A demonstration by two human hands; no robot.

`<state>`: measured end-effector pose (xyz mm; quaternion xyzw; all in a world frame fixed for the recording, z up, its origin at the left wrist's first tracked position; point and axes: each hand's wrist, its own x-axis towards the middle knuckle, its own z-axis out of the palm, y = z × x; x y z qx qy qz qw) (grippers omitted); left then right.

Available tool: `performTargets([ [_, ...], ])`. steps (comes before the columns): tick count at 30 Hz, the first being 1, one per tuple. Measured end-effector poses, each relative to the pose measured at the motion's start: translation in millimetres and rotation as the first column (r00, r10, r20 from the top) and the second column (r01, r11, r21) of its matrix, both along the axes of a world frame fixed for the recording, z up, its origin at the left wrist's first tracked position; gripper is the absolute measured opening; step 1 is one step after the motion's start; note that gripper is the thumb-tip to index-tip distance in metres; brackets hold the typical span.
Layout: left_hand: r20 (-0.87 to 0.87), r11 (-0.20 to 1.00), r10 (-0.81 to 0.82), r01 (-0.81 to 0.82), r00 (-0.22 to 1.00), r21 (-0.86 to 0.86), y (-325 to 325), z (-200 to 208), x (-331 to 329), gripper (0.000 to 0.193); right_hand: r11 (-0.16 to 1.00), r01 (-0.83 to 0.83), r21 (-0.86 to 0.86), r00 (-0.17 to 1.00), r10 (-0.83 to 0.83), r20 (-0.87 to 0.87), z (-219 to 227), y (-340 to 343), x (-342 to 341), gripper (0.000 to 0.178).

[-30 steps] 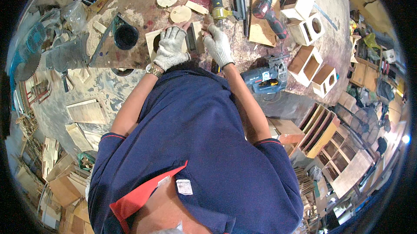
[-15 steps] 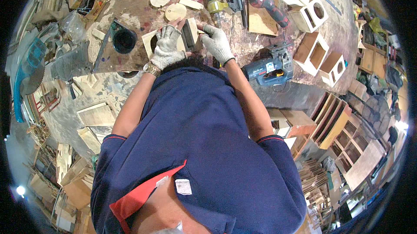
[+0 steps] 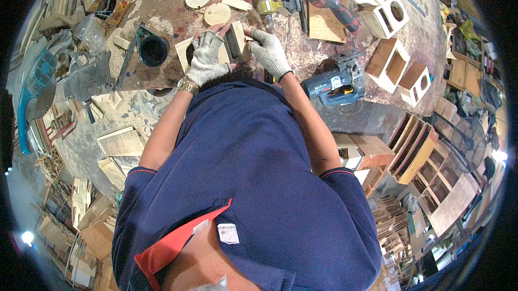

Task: The person uses a jigsaw to cut a circular opening in a small wooden box, then sands the edges with a sanding block. They place a circular wooden piece into the opening and use a drill to fasten it. The person repeats similar steps on another wooden box, cutting, sanding, and drilling components together.

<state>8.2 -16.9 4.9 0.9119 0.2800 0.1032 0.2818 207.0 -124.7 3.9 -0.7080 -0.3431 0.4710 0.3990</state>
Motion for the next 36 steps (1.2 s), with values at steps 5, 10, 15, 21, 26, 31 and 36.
performTargets([
  [5, 0.063, 1.000, 0.025, -0.025, 0.998, -0.016, 0, -1, -2, 0.133, 0.999, 0.040, 0.011, 0.998, -0.039, -0.058, -4, 0, -1, 0.043],
  [10, 0.071, 1.000, 0.008, -0.006, 0.997, -0.022, 2, -6, -4, 0.134, 0.999, 0.041, 0.029, 0.997, -0.039, -0.060, -9, -2, 0, 0.041],
  [15, 0.095, 1.000, 0.000, 0.001, 0.995, -0.005, 2, -6, -2, 0.132, 0.999, 0.042, 0.030, 0.996, -0.039, -0.084, -11, -1, 0, 0.040],
  [21, 0.055, 1.000, 0.007, -0.008, 0.998, 0.020, 0, 0, 2, 0.127, 0.998, 0.046, 0.050, 0.994, -0.041, -0.097, -8, -2, -2, 0.040],
  [26, 0.055, 1.000, 0.015, -0.016, 0.998, 0.009, -1, 2, 4, 0.121, 0.997, 0.060, 0.051, 0.995, -0.056, -0.087, -2, -3, -4, 0.039],
  [31, 0.026, 0.999, 0.015, -0.016, 1.000, 0.044, -1, 1, 2, 0.116, 0.982, 0.151, 0.114, 0.988, -0.154, 0.018, 9, -3, -7, 0.036],
  [36, 0.205, 0.997, 0.035, -0.021, 0.978, -0.073, 2, -7, 2, 0.116, 0.987, 0.107, 0.123, 0.984, -0.123, 0.129, 24, 2, -9, 0.031],
])
